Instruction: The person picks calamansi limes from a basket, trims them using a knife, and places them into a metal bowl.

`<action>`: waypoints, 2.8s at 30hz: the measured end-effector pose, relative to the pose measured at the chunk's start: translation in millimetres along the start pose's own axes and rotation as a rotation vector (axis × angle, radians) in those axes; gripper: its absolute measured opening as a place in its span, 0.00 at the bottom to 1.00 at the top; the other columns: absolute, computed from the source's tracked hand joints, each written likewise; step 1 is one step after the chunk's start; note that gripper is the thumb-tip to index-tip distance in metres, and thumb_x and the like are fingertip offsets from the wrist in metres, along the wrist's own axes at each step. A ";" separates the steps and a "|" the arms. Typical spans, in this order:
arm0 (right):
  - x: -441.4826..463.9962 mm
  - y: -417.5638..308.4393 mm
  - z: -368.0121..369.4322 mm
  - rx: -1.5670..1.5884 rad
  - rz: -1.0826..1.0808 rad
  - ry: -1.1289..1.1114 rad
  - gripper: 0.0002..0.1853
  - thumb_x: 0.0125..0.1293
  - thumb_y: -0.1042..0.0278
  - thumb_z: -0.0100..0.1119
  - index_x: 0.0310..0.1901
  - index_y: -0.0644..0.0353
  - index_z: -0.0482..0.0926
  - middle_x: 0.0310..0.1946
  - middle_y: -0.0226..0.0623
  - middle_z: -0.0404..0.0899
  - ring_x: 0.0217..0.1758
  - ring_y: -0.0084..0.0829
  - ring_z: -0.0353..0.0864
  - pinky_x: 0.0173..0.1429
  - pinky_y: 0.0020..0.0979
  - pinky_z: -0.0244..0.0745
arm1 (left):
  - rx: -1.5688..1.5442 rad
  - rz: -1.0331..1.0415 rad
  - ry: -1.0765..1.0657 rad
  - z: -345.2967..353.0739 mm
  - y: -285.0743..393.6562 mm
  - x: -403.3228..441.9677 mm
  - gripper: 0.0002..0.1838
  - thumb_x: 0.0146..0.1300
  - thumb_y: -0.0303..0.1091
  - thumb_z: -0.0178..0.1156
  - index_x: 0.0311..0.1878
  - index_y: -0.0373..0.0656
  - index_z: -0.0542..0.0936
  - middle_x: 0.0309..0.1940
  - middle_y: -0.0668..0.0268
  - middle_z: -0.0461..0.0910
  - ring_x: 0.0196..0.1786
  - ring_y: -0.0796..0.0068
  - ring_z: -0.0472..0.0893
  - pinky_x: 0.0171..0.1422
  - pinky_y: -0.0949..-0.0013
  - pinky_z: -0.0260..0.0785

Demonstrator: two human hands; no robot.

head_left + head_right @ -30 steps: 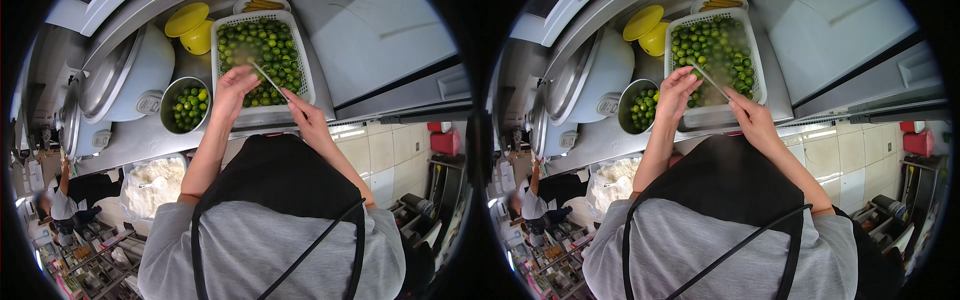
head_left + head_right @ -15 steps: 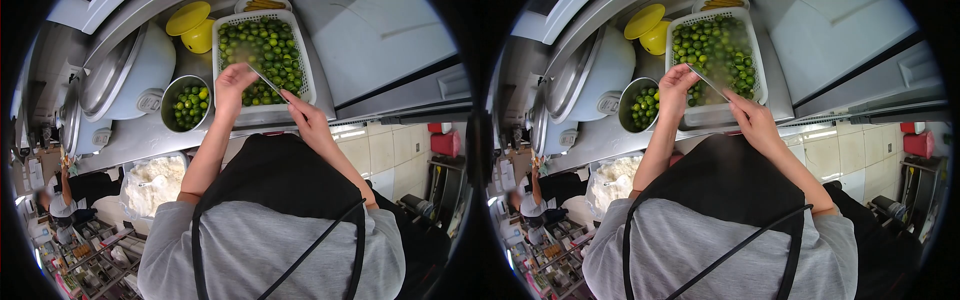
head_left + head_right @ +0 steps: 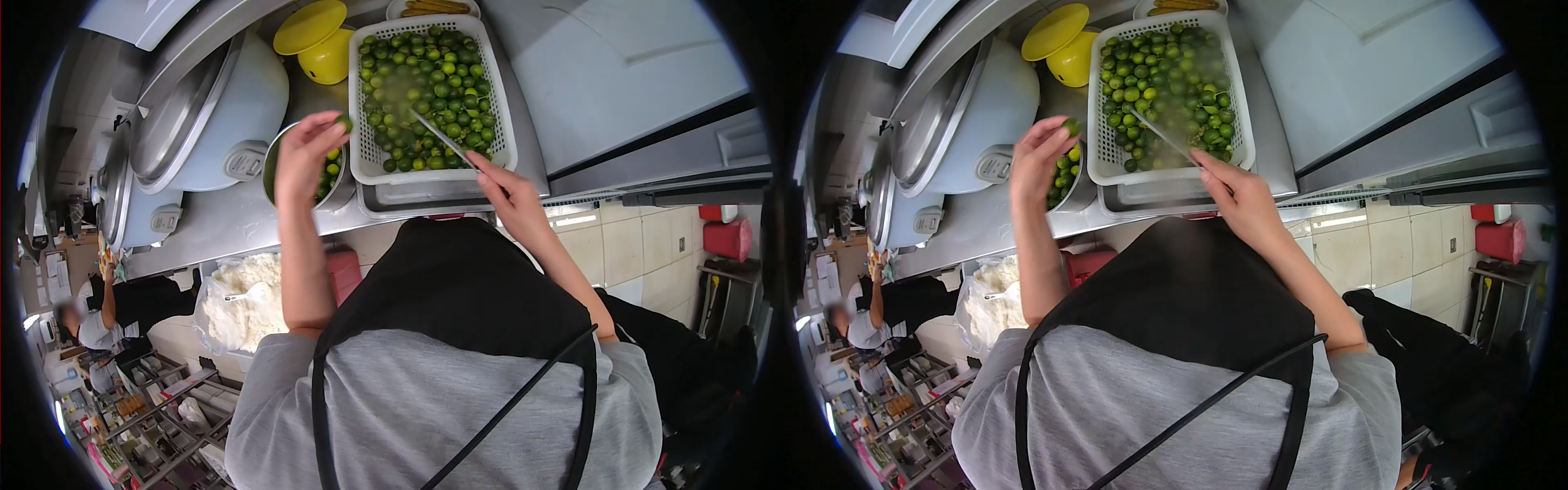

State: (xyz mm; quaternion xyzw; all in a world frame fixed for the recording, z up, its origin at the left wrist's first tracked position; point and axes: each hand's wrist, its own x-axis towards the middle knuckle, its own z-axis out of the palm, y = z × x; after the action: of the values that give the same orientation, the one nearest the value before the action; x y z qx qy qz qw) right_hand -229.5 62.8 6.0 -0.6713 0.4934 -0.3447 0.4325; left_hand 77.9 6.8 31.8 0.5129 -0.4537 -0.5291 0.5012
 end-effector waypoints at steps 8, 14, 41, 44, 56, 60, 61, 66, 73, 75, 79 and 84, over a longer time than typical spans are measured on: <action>4.7 0.2 -17.3 -0.029 0.033 0.152 0.16 0.67 0.65 0.50 0.56 0.54 0.74 0.44 0.47 0.79 0.42 0.32 0.81 0.47 0.26 0.71 | 1.261 0.229 0.059 12.6 -11.6 14.2 0.11 0.46 0.34 0.66 0.35 0.43 0.83 0.33 0.57 0.80 0.41 0.61 0.78 0.47 0.64 0.71; 10.4 -1.5 -8.6 -0.019 -0.138 0.200 0.17 0.67 0.65 0.51 0.56 0.54 0.73 0.44 0.46 0.80 0.40 0.33 0.81 0.45 0.26 0.71 | 1.653 0.290 0.177 66.7 -91.6 73.1 0.09 0.46 0.35 0.65 0.31 0.43 0.83 0.40 0.58 0.74 0.47 0.58 0.74 0.47 0.60 0.72; 14.9 -3.3 12.6 0.033 -0.184 0.134 0.17 0.67 0.64 0.50 0.55 0.56 0.74 0.44 0.48 0.79 0.39 0.38 0.81 0.44 0.30 0.73 | -0.153 0.113 -0.053 93.0 -34.7 -6.6 0.13 0.54 0.20 0.61 0.45 0.35 0.77 0.39 0.65 0.79 0.41 0.77 0.78 0.48 0.73 0.72; 23.2 -4.0 9.0 -0.047 -0.015 0.103 0.17 0.67 0.64 0.49 0.55 0.58 0.74 0.43 0.48 0.80 0.36 0.38 0.80 0.42 0.30 0.72 | -0.120 0.057 -0.233 111.6 -30.6 -21.9 0.15 0.52 0.19 0.62 0.45 0.35 0.77 0.37 0.67 0.79 0.39 0.80 0.77 0.48 0.77 0.70; 8.3 -7.4 11.9 -0.005 -0.130 0.105 0.17 0.67 0.64 0.50 0.55 0.56 0.74 0.42 0.49 0.79 0.36 0.39 0.80 0.42 0.32 0.73 | -0.147 0.174 0.028 89.8 -32.1 3.5 0.12 0.54 0.20 0.62 0.43 0.34 0.76 0.35 0.65 0.78 0.38 0.80 0.77 0.47 0.76 0.72; 17.6 -8.6 15.6 0.023 -0.101 0.110 0.16 0.66 0.64 0.50 0.54 0.54 0.74 0.41 0.49 0.79 0.36 0.41 0.80 0.42 0.33 0.73 | -0.179 0.116 -0.034 97.4 -34.9 -3.0 0.11 0.54 0.19 0.62 0.42 0.35 0.77 0.36 0.65 0.79 0.39 0.79 0.78 0.49 0.73 0.73; 18.5 -8.5 16.5 0.026 -0.117 0.123 0.16 0.66 0.64 0.50 0.54 0.54 0.75 0.41 0.48 0.80 0.35 0.41 0.80 0.42 0.33 0.73 | -0.227 0.088 -0.046 96.9 -35.3 -2.6 0.10 0.55 0.19 0.61 0.41 0.35 0.77 0.36 0.65 0.79 0.39 0.79 0.78 0.50 0.72 0.73; 16.3 -7.1 15.3 0.007 -0.126 0.066 0.16 0.66 0.64 0.50 0.55 0.53 0.74 0.42 0.47 0.80 0.40 0.43 0.80 0.45 0.32 0.73 | -0.602 -0.079 -0.141 70.9 -37.7 2.2 0.10 0.58 0.21 0.59 0.44 0.33 0.76 0.37 0.61 0.79 0.43 0.71 0.80 0.54 0.66 0.74; 7.6 14.9 2.6 0.014 -0.061 0.115 0.17 0.66 0.62 0.51 0.56 0.52 0.73 0.44 0.47 0.79 0.44 0.40 0.81 0.47 0.31 0.72 | 0.630 0.158 0.259 -27.2 -6.9 0.5 0.13 0.47 0.24 0.66 0.39 0.37 0.80 0.36 0.62 0.80 0.37 0.68 0.80 0.44 0.68 0.72; 9.2 8.2 -9.6 -0.013 0.029 0.088 0.17 0.66 0.62 0.51 0.56 0.52 0.73 0.46 0.47 0.78 0.44 0.38 0.81 0.47 0.30 0.72 | 1.023 0.345 0.287 -19.3 -0.8 -4.1 0.12 0.45 0.24 0.67 0.37 0.38 0.81 0.35 0.61 0.81 0.36 0.65 0.80 0.44 0.67 0.72; 16.3 4.7 -12.0 -0.046 0.016 0.145 0.18 0.66 0.63 0.52 0.57 0.52 0.73 0.46 0.47 0.78 0.45 0.39 0.81 0.47 0.29 0.72 | 0.914 0.102 -0.113 42.2 -25.6 8.4 0.12 0.47 0.30 0.66 0.38 0.40 0.83 0.32 0.58 0.82 0.34 0.65 0.81 0.43 0.68 0.72; 17.4 -4.2 -8.4 -0.022 -0.044 0.149 0.18 0.66 0.63 0.51 0.56 0.53 0.73 0.47 0.48 0.77 0.47 0.40 0.80 0.48 0.29 0.71 | 1.177 -0.017 -0.441 111.9 -99.3 50.5 0.13 0.44 0.31 0.65 0.37 0.42 0.84 0.35 0.56 0.82 0.40 0.59 0.81 0.48 0.63 0.72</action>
State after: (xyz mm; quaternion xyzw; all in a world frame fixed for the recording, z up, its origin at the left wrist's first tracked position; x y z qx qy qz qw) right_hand -230.6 44.7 13.8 -0.6593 0.5132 -0.3977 0.3793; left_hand -38.7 -38.8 -64.4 0.5853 -0.7575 -0.2879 0.0255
